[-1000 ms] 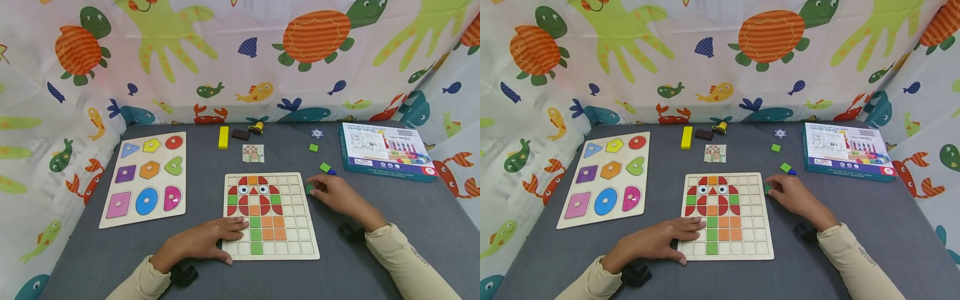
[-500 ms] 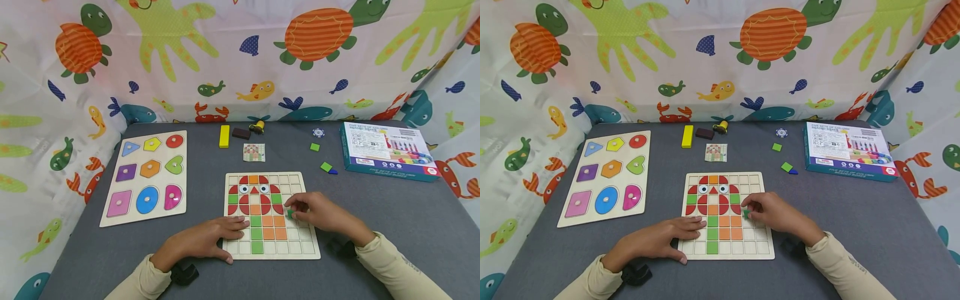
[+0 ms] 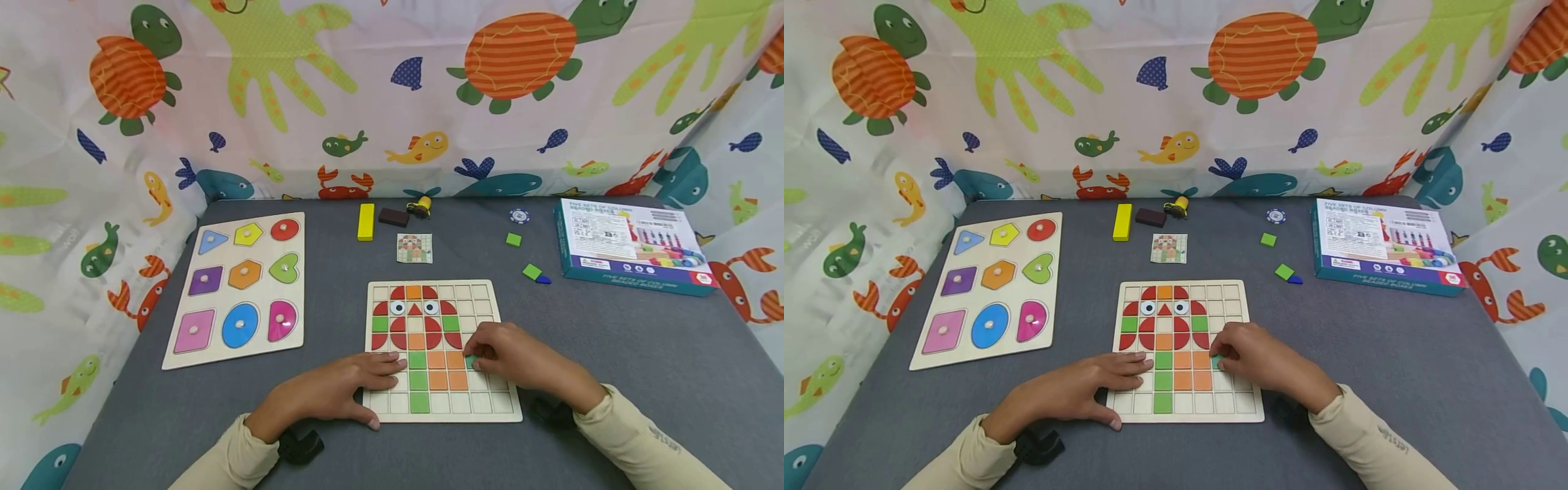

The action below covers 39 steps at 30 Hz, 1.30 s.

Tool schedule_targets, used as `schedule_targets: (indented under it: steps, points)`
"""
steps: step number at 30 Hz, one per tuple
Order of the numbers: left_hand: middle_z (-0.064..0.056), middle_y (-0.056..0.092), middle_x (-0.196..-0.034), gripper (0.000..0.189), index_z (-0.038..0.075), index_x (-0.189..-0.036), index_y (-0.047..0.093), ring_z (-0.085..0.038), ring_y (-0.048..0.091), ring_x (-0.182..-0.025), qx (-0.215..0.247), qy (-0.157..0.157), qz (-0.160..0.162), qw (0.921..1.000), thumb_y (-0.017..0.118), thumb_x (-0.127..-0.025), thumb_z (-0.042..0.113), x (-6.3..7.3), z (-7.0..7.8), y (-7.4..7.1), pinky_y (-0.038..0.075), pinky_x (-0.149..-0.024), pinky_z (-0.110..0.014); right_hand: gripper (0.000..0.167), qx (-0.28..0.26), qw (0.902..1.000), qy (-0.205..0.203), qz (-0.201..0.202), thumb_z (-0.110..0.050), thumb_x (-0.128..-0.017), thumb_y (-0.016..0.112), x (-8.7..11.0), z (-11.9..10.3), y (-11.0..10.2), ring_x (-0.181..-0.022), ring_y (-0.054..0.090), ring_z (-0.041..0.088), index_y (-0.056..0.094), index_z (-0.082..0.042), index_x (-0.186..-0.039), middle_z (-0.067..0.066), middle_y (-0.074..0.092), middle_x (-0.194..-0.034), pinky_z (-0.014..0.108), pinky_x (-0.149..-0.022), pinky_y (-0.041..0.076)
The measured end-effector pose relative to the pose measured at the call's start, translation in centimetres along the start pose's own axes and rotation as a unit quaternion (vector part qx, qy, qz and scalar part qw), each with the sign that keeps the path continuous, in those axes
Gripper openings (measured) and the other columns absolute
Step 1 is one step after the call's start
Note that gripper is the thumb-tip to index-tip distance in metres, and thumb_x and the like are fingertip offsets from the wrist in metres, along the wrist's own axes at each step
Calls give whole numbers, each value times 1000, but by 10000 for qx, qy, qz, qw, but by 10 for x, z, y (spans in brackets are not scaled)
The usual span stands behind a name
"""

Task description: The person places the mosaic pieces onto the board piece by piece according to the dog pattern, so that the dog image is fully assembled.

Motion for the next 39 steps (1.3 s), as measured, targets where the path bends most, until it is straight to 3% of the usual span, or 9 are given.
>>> schedule_targets:
  steps: [3, 9, 14, 18, 21, 24, 28, 39]
  points:
    - [1, 32, -156, 73, 10, -145, 47, -17, 23, -144, 0, 17, 15, 10000, 76, -84, 37, 1, 1, -1, 29, -111, -41, 14, 116, 9999, 33, -24, -2, -84, 73, -1, -1, 1, -75, 53, 5, 72, -10, -96, -9, 60, -87, 25, -66, 47]
    - [1, 31, -156, 73, 10, -145, 46, -17, 23, -144, -22, 67, 15, 10000, 75, -84, 38, 1, 1, -1, 29, -111, -40, 15, -191, 9995, 238, 3, -8, -89, 71, -3, 8, -9, -74, 54, 7, 71, -6, -104, -8, 63, -87, 26, -65, 48]
    - [1, 32, -156, 73, 10, -145, 47, -17, 23, -144, -76, 49, 15, 10000, 75, -84, 39, 1, 1, -1, 29, -111, -40, 20, 311, 9954, 434, 795, -9, -90, 70, -6, 30, -41, -83, 56, 18, 71, -3, -108, 1, 65, -95, 34, -71, 50]
    - [1, 32, -156, 73, 10, -144, 47, -17, 23, -144, -98, 47, 32, 9999, 75, -84, 39, 0, 2, -1, 29, -111, -39, 26, 992, 9801, 941, 1441, -9, -90, 68, -4, 57, -65, -100, 54, 35, 69, 3, -113, 18, 63, -107, 53, -85, 45]
    - [1, 32, -155, 72, 11, -144, 48, -16, 23, -144, -114, 50, 38, 9999, 75, -83, 39, 0, 2, -1, 29, -111, -39, 34, 1084, 9695, 1430, 1668, -10, -92, 65, 1, 79, -79, -111, 48, 45, 62, 8, -120, 29, 56, -117, 61, -93, 38]
    - [2, 32, -155, 73, 11, -144, 48, -16, 23, -144, -137, 40, 20, 9999, 74, -84, 41, 1, 1, -1, 29, -111, -39, 42, 890, 9654, 1732, 1733, -10, -94, 62, 3, 97, -88, -120, 43, 50, 54, 12, -128, 35, 48, -128, 63, -98, 33]
    - [2, 32, -156, 73, 11, -145, 47, -16, 23, -144, -121, 18, -8, 9999, 74, -84, 41, 2, 0, -1, 29, -111, -39, 44, 589, 9672, 1881, 1601, -9, -95, 60, 1, 111, -96, -122, 45, 48, 50, 12, -133, 34, 48, -132, 63, -99, 35]
    - [2, 33, -155, 73, 11, -144, 47, -16, 23, -144, -49, 18, -3, 10000, 75, -84, 40, 1, 1, -2, 29, -111, -39, 35, 670, 9676, 1983, 1411, -1, -89, 64, -7, 120, -93, -101, 54, 39, 61, 9, -123, 26, 57, -113, 55, -85, 46]
Point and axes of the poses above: each hand's wrist, its own x-axis away from the middle knuckle, its own y-axis out of the palm, z = x × y, the point moved 9 cm from there along -x, towards the middle knuckle
